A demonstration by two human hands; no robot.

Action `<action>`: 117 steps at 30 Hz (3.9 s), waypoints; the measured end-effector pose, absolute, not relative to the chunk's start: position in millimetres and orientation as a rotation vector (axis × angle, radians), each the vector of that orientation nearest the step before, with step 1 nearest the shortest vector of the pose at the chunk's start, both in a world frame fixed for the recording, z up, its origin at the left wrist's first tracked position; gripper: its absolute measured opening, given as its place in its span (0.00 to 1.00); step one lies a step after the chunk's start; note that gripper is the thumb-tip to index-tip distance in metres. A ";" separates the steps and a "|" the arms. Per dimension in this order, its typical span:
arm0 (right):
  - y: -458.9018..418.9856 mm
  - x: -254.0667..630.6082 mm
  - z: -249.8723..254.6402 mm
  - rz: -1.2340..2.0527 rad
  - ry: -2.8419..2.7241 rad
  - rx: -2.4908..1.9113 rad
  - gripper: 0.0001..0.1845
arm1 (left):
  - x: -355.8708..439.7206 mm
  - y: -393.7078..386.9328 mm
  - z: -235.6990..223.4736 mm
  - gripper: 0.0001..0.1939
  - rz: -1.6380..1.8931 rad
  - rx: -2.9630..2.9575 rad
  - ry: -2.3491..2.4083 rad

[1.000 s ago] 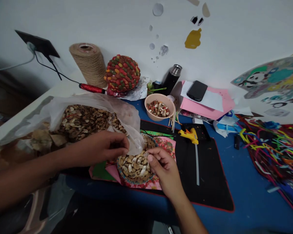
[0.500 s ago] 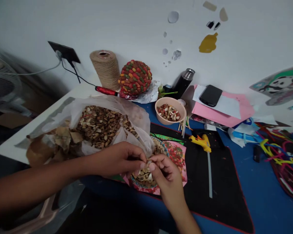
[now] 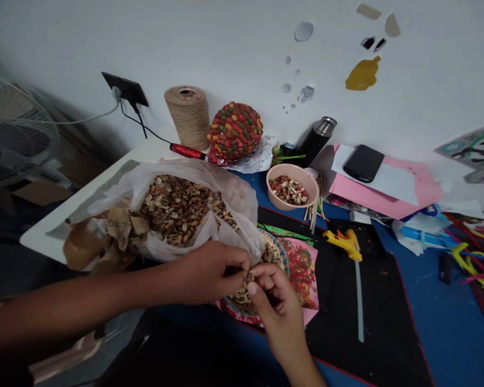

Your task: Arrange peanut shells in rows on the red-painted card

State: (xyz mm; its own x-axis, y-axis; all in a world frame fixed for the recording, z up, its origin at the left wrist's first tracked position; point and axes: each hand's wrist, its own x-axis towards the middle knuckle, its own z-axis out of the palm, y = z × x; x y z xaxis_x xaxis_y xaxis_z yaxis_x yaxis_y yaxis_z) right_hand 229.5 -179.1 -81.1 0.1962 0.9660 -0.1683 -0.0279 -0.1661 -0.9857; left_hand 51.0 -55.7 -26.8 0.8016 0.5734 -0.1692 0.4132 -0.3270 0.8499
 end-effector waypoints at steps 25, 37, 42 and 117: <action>-178.6 219.9 -84.9 1.173 -0.646 -1.210 0.19 | 45.4 -47.7 -16.5 0.06 0.305 1.963 0.807; -176.4 221.1 -72.8 1.246 -0.882 -1.300 0.24 | 40.1 -52.0 -23.4 0.07 0.273 1.837 0.637; -172.7 214.2 -71.8 1.305 -0.903 -1.275 0.22 | 40.4 -56.8 -22.0 0.09 0.232 1.836 0.584; -112.9 214.9 -77.9 0.995 -0.837 -1.411 0.22 | -2.9 101.9 -54.7 0.13 -0.016 2.687 0.854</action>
